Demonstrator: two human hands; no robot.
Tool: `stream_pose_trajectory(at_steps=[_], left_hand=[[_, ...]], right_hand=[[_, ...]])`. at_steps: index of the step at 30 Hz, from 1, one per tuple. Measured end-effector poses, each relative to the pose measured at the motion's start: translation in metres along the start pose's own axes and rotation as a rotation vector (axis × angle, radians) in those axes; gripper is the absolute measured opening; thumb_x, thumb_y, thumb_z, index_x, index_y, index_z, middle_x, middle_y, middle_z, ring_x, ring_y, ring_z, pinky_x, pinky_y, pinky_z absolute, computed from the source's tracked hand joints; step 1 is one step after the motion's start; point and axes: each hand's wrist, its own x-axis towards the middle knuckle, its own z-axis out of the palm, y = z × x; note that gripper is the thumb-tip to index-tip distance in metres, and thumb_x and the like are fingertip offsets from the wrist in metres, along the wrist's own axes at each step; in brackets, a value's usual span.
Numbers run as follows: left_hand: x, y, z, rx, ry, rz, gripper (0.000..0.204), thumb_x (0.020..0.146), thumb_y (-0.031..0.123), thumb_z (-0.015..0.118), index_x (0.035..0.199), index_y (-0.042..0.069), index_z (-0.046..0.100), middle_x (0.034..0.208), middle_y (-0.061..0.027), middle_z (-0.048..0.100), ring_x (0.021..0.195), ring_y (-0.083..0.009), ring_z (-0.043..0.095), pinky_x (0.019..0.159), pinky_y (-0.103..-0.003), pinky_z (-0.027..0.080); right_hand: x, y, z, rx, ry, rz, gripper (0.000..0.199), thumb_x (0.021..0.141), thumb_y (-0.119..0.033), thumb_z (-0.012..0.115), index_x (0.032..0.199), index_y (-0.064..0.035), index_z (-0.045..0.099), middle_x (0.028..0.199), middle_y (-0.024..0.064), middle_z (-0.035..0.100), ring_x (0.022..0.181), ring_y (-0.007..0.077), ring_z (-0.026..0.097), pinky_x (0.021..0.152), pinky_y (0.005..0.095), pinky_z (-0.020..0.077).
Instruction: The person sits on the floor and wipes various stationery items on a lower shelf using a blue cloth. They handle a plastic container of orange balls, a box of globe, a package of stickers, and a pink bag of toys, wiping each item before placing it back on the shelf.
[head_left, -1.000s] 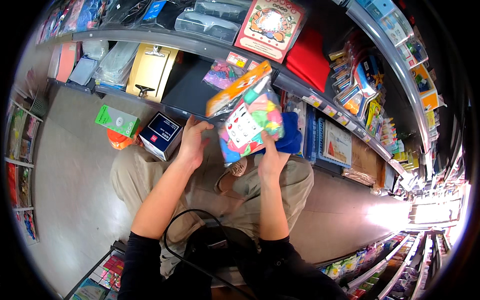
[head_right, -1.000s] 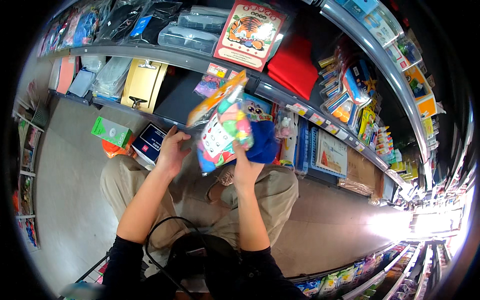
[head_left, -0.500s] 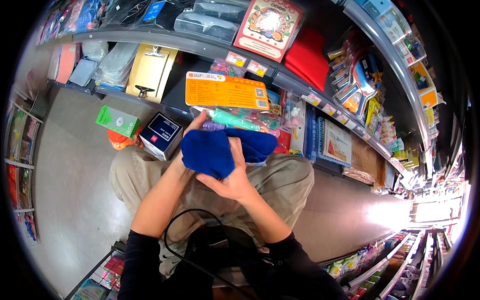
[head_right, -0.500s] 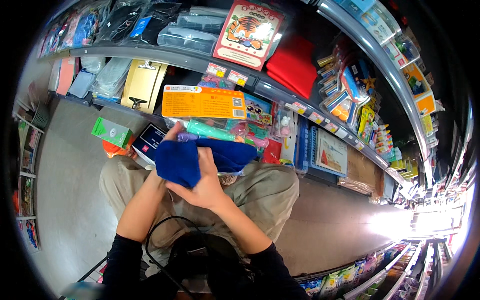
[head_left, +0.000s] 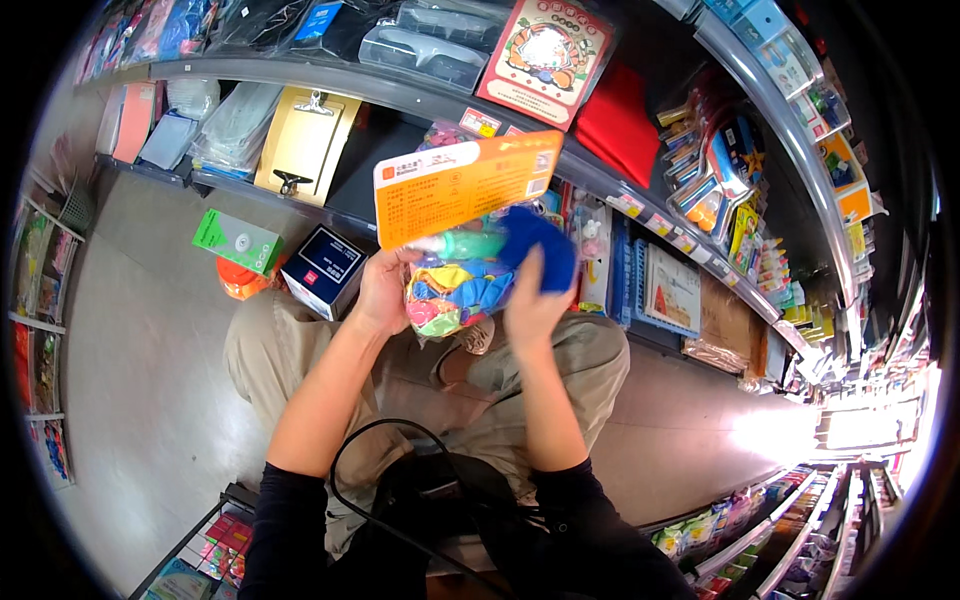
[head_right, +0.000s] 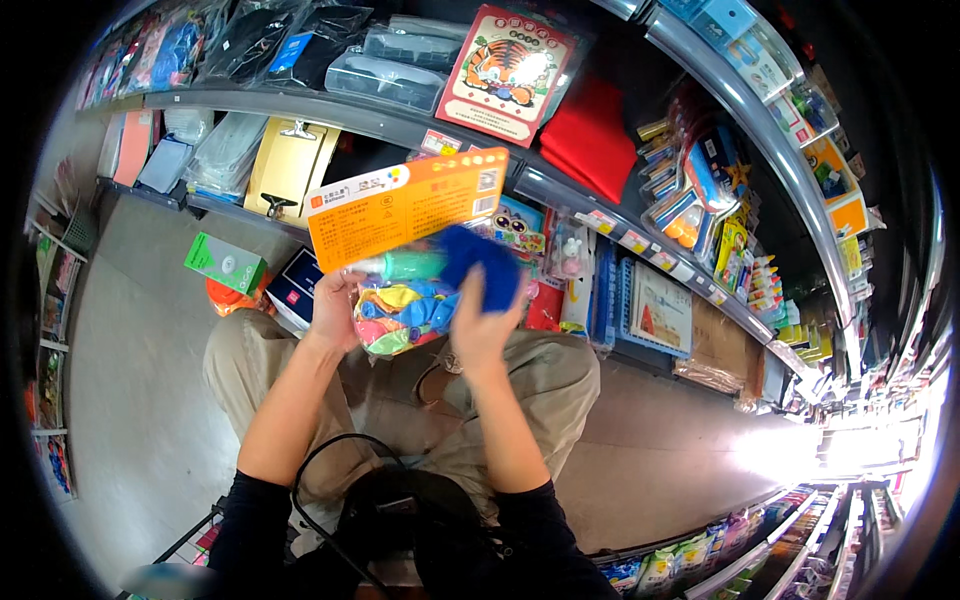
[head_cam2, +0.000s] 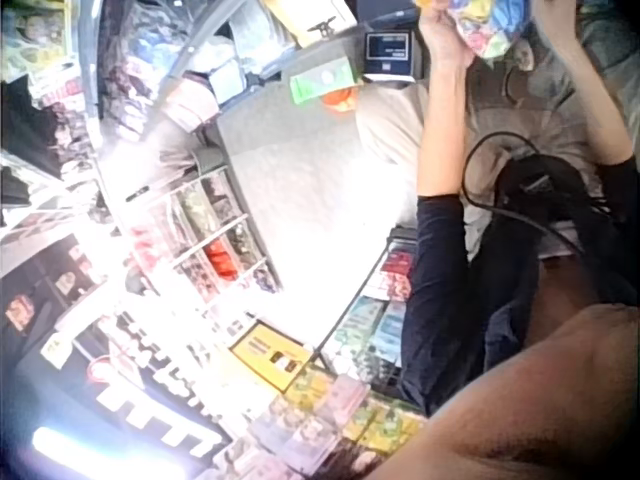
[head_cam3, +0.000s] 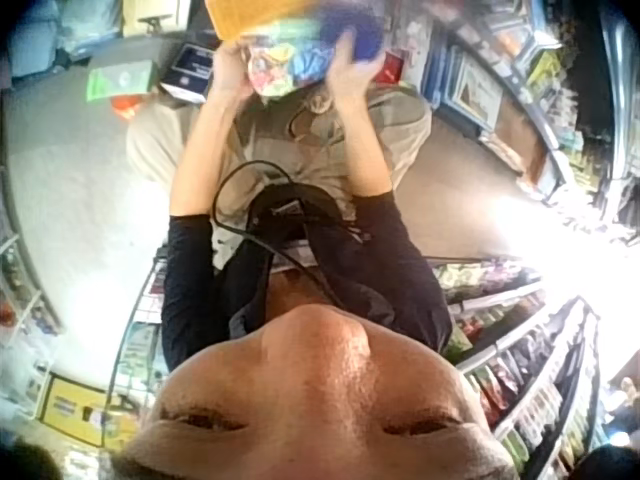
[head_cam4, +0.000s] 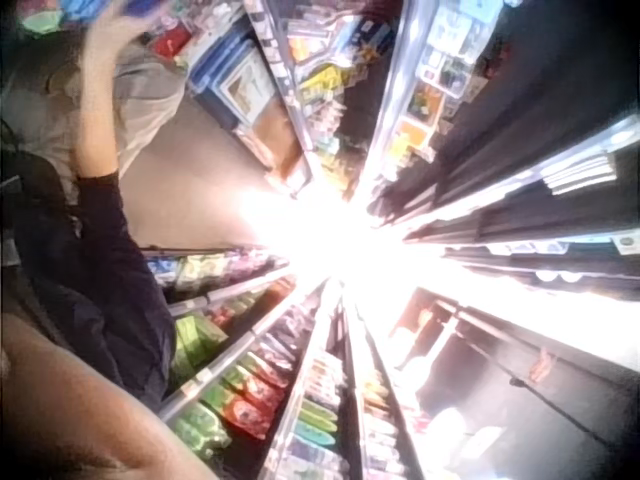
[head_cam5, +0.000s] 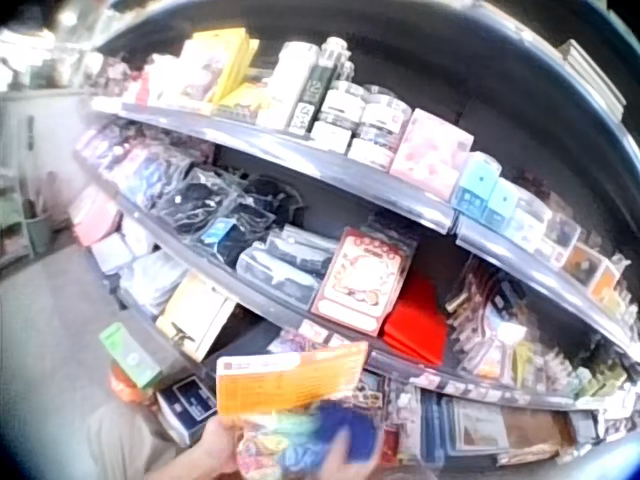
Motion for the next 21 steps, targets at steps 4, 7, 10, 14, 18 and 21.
stream_pose_trajectory(at_steps=[4, 7, 10, 14, 18, 21], left_hand=[[-0.006, -0.004, -0.007, 0.228, -0.120, -0.018, 0.062, 0.074, 0.006, 0.054, 0.133, -0.003, 0.038, 0.126, -0.0168, 0.053, 0.107, -0.0250, 0.058, 0.095, -0.036, 0.046], [-0.007, -0.013, 0.006, 0.560, -0.191, -0.089, 0.051, 0.076, 0.011, 0.061, 0.124, 0.000, 0.048, 0.118, -0.0101, 0.058, 0.103, -0.0179, 0.059, 0.088, -0.030, 0.048], [-0.010, -0.007, -0.015, 0.388, -0.113, -0.063, 0.037, 0.080, 0.013, 0.061, 0.115, 0.003, 0.057, 0.106, -0.0051, 0.061, 0.099, -0.0160, 0.060, 0.086, -0.031, 0.049], [-0.009, -0.006, -0.024, 0.221, -0.006, 0.009, 0.036, 0.081, 0.008, 0.057, 0.117, 0.003, 0.057, 0.110, -0.0055, 0.062, 0.101, -0.0185, 0.061, 0.090, -0.034, 0.048], [-0.005, 0.013, -0.017, 0.026, -0.054, 0.156, 0.045, 0.077, 0.012, 0.049, 0.120, -0.001, 0.053, 0.113, -0.0142, 0.062, 0.105, -0.0268, 0.060, 0.095, -0.039, 0.046], [0.001, 0.019, 0.000, 0.024, 0.123, 0.296, 0.045, 0.078, 0.013, 0.049, 0.121, -0.001, 0.051, 0.117, -0.0156, 0.060, 0.106, -0.0285, 0.059, 0.096, -0.041, 0.046]], right_hand=[[0.034, -0.006, -0.007, 0.097, -0.027, 0.118, 0.019, 0.091, -0.012, 0.060, 0.101, 0.0031, 0.059, 0.088, 0.0066, 0.064, 0.078, 0.0146, 0.058, 0.072, 0.0295, 0.0473], [0.003, -0.011, 0.016, -0.065, -0.295, -0.109, 0.031, 0.082, -0.013, 0.066, 0.106, 0.0043, 0.058, 0.101, 0.0177, 0.062, 0.087, 0.0279, 0.061, 0.079, 0.0360, 0.0482], [-0.016, -0.027, 0.030, -0.080, -0.457, -0.258, 0.035, 0.068, -0.005, 0.065, 0.103, -0.0011, 0.061, 0.095, 0.0163, 0.057, 0.088, 0.0313, 0.060, 0.079, 0.0330, 0.0481], [0.001, -0.027, 0.033, -0.248, -0.431, -0.466, 0.043, 0.061, -0.003, 0.067, 0.103, -0.0121, 0.063, 0.095, 0.0117, 0.056, 0.085, 0.0298, 0.061, 0.071, 0.0346, 0.0502], [0.039, 0.004, 0.010, -0.367, -0.261, -0.182, 0.036, 0.066, -0.001, 0.061, 0.101, -0.0104, 0.062, 0.096, 0.0126, 0.057, 0.088, 0.0292, 0.062, 0.071, 0.0381, 0.0506], [0.061, 0.068, -0.025, -0.339, -0.041, -0.184, 0.028, 0.078, 0.001, 0.056, 0.105, -0.0003, 0.060, 0.093, 0.0131, 0.063, 0.080, 0.0199, 0.061, 0.078, 0.0316, 0.0482]])
